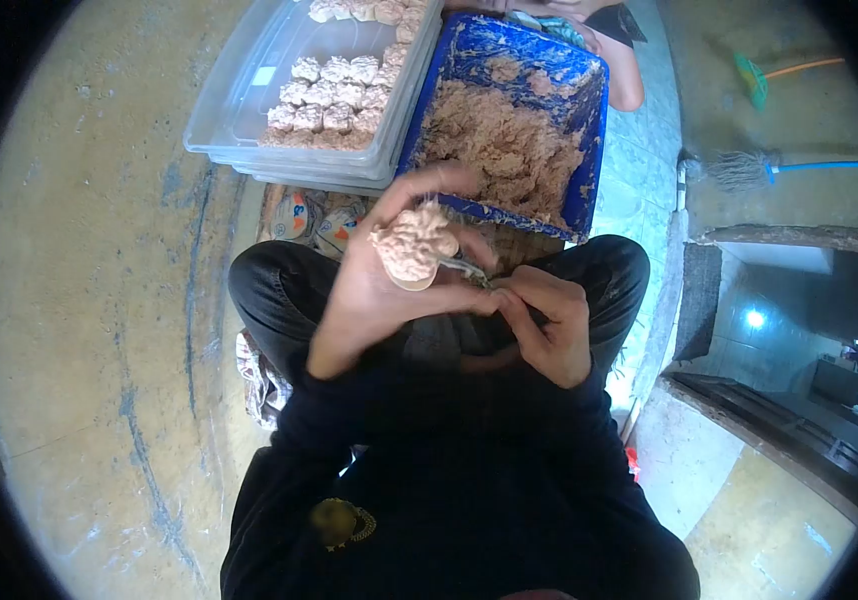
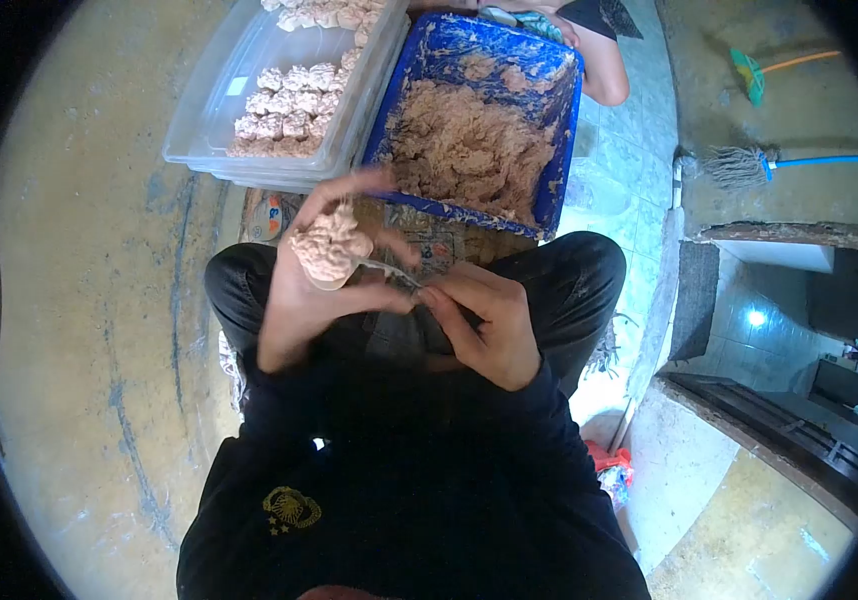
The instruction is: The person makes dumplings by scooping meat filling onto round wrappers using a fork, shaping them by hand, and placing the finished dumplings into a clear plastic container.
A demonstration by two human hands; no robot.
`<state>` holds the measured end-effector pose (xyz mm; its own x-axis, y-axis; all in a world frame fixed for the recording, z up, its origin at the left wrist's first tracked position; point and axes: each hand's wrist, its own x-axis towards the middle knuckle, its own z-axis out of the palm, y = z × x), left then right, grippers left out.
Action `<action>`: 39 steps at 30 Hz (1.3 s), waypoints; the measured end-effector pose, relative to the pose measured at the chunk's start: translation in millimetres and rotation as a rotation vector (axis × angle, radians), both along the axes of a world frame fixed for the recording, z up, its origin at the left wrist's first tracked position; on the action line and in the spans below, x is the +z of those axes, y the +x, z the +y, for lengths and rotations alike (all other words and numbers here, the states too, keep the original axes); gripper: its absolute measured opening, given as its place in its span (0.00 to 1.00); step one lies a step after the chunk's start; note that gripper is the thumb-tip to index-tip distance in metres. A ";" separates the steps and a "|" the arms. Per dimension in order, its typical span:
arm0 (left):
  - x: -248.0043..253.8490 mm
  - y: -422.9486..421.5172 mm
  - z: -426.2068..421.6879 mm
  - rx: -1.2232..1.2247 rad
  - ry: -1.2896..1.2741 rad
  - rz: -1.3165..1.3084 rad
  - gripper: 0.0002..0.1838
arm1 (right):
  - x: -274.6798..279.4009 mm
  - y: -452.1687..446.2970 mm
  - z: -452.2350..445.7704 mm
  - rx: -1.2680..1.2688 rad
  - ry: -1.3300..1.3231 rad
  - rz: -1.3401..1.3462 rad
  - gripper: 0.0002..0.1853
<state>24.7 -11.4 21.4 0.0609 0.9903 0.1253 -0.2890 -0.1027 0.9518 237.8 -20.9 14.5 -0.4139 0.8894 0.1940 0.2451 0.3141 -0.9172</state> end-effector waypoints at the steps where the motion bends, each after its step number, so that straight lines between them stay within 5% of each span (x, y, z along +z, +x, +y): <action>1: 10.4 -9.6 0.3 -0.051 -0.089 -0.081 0.48 | 5.1 0.1 1.5 0.002 0.002 0.000 0.03; 4: -24.9 -47.0 24.6 -0.596 -0.280 -0.209 0.56 | 3.6 -1.4 1.9 0.078 -0.051 -0.076 0.04; 7: -39.5 -30.6 21.8 -0.400 -0.431 -0.198 0.35 | -11.1 -4.9 8.0 0.007 0.005 -0.178 0.03; 11: -68.6 -24.7 22.0 -0.204 -0.219 -0.383 0.26 | -7.9 -1.3 -8.4 -0.129 -0.011 -0.094 0.03; 13: -64.4 -4.0 17.7 -0.045 0.024 -0.200 0.25 | -12.0 -2.9 -13.5 -0.083 -0.025 -0.057 0.04; 17: -24.7 12.0 3.5 0.051 0.109 0.004 0.34 | -1.6 -6.5 -12.8 -0.102 -0.003 -0.082 0.04; 18: -10.4 5.2 1.2 -0.003 0.041 -0.042 0.45 | 2.8 -5.0 -13.6 -0.112 0.023 -0.098 0.04; 22: -21.4 -35.6 22.2 -0.467 -0.169 0.006 0.53 | -3.8 -3.7 -6.7 -0.037 0.048 -0.084 0.04; 25: -52.9 -32.2 25.8 -0.480 -0.431 0.003 0.26 | -8.5 0.8 11.4 0.015 0.090 -0.248 0.03; 28: -69.4 -38.2 22.4 -0.445 -0.284 -0.082 0.15 | 19.4 15.5 13.1 -0.040 0.321 -0.287 0.05; 34: -64.8 -16.1 19.0 -0.287 -0.020 0.367 0.18 | 18.0 24.5 38.6 0.119 0.418 -0.515 0.08; 39: -55.9 -20.8 13.3 -0.224 -0.139 0.171 0.19 | 30.6 19.1 16.0 -0.053 0.262 -0.289 0.06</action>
<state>3.9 1.9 -34.5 0.2876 0.9569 -0.0412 -0.1239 0.0798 0.9891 256.9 -4.8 45.1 -0.4399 0.8467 0.2993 0.5038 0.5085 -0.6983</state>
